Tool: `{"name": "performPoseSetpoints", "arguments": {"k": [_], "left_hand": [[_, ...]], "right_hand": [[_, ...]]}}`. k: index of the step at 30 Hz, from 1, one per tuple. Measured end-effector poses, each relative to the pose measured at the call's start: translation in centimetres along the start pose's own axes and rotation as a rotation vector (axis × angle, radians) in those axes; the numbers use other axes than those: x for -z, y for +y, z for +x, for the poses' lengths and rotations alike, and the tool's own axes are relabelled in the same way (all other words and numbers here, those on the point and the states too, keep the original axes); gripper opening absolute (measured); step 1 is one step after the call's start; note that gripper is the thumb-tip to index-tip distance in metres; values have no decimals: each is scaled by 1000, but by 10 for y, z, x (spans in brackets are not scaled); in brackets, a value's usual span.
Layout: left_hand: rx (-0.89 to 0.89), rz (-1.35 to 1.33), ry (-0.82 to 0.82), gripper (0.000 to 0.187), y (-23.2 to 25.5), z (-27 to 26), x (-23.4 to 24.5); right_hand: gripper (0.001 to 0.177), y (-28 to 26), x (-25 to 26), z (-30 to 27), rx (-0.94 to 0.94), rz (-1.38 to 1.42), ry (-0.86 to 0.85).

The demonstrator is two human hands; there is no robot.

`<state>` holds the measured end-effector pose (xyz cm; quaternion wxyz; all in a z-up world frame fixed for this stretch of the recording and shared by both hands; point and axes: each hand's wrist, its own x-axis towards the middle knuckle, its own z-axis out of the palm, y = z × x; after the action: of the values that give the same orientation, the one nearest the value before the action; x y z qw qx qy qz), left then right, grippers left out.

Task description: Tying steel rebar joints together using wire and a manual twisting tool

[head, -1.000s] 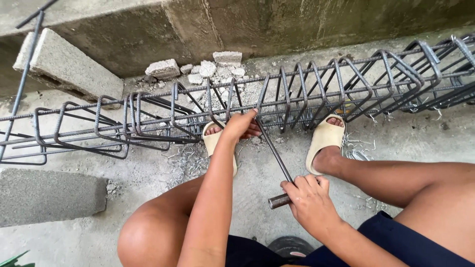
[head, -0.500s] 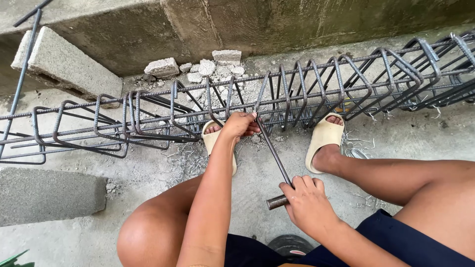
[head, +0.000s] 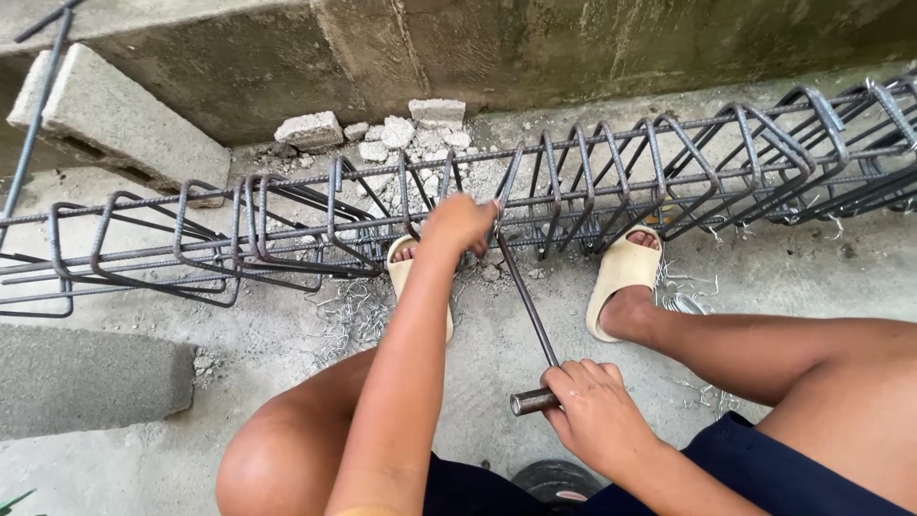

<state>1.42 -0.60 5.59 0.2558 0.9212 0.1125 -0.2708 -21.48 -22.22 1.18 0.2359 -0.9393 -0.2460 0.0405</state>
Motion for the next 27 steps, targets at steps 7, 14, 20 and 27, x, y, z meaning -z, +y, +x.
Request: {"name": "performPoseSetpoints", "arguments": {"k": [7,14,20,27], "left_hand": [[-614,149,494,37,5,94,1],[-597,402,280,49,20,126,-18],[-550,370,484,45,9,127,-31],[-528,189,700,40,0,142,-50]], "right_hand": [[28,2,8,-1,24,1,27],[20,12,22,3,58,-16,30],[12,23,26,6,96,-98,124],[21,28,35,12,150,-132,220]]}}
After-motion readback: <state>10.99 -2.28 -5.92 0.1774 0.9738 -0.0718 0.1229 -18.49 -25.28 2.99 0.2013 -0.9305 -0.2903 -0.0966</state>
